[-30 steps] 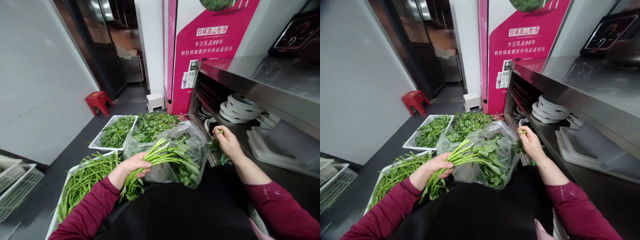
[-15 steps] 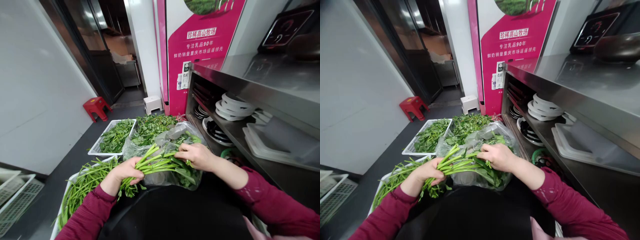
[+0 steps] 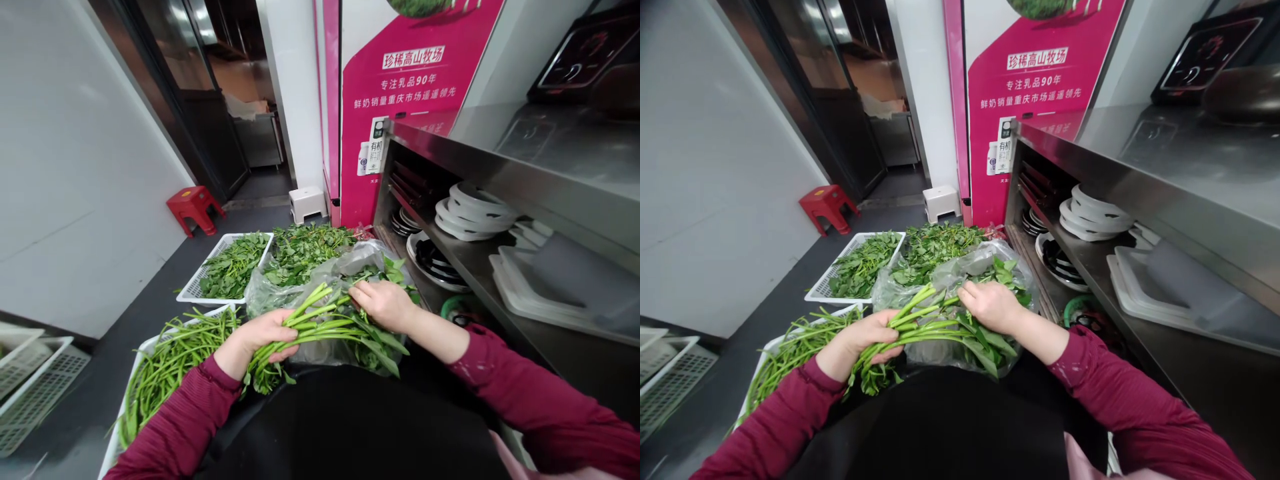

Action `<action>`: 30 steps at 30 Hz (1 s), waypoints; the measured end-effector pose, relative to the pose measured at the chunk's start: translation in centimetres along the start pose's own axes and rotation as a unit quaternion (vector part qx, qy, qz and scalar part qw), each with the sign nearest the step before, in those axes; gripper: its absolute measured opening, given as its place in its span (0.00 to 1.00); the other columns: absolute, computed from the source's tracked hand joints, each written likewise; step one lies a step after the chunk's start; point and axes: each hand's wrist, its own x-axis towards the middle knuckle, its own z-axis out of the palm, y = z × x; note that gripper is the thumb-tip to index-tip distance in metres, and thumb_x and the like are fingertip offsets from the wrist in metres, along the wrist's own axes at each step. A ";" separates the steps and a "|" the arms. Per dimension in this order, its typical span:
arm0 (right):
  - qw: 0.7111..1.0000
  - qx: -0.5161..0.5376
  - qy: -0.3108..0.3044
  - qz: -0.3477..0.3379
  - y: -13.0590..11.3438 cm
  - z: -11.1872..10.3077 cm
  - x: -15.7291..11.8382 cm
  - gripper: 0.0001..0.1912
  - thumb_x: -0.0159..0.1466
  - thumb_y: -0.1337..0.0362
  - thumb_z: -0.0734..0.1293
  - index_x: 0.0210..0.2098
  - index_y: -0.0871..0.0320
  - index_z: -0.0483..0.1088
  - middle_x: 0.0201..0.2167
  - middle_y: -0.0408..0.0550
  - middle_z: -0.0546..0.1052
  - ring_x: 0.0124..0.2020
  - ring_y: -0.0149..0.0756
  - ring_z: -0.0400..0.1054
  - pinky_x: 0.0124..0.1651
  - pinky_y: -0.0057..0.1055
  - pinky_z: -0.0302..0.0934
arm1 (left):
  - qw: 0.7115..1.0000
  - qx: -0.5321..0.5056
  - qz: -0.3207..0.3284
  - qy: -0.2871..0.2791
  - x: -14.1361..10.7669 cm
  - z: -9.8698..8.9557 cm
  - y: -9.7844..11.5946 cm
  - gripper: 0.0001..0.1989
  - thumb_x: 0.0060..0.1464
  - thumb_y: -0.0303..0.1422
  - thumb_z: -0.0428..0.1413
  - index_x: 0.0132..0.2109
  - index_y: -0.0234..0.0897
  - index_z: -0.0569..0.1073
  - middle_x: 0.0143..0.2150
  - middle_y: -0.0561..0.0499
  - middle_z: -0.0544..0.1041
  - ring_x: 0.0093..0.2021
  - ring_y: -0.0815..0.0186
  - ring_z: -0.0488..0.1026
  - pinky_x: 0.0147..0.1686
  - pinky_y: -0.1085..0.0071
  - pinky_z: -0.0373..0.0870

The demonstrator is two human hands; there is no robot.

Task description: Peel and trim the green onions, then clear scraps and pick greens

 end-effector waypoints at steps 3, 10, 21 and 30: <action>0.999 -0.006 0.028 -0.023 0.3 0.5 -0.1 0.12 0.65 0.67 0.55 0.39 0.61 0.69 0.26 0.48 0.69 0.26 0.30 0.59 0.27 0.31 0.45 | 0.998 -0.017 0.007 0.054 0.3 -0.3 -0.4 0.27 0.47 0.43 0.59 0.50 0.31 0.64 0.18 0.55 0.67 0.11 0.75 0.59 0.10 0.80 0.52; 0.997 0.014 0.036 -0.064 1.8 0.4 -0.7 0.11 0.64 0.67 0.57 0.30 0.61 0.69 0.23 0.46 0.66 0.24 0.30 0.57 0.28 0.31 0.44 | 0.995 -0.015 0.007 0.094 0.2 -0.8 -0.8 0.22 0.49 0.38 0.59 0.48 0.32 0.63 0.19 0.57 0.67 0.13 0.76 0.59 0.11 0.80 0.54; 0.865 0.457 0.047 0.201 2.0 -0.2 -1.0 0.12 0.62 0.64 0.55 0.24 0.57 0.62 0.22 0.44 0.65 0.26 0.31 0.61 0.30 0.28 0.56 | 0.997 -0.022 -0.024 0.066 0.4 -0.5 -0.1 0.23 0.48 0.38 0.60 0.49 0.34 0.63 0.19 0.58 0.64 0.16 0.76 0.59 0.12 0.83 0.51; 0.838 0.452 0.110 0.287 5.4 -2.5 -2.3 0.10 0.62 0.56 0.59 0.33 0.56 0.66 0.30 0.46 0.73 0.29 0.32 0.67 0.33 0.30 0.63 | 0.997 -0.037 -0.030 0.053 -0.2 -0.6 0.0 0.19 0.48 0.35 0.59 0.46 0.33 0.63 0.18 0.57 0.65 0.15 0.75 0.59 0.11 0.81 0.51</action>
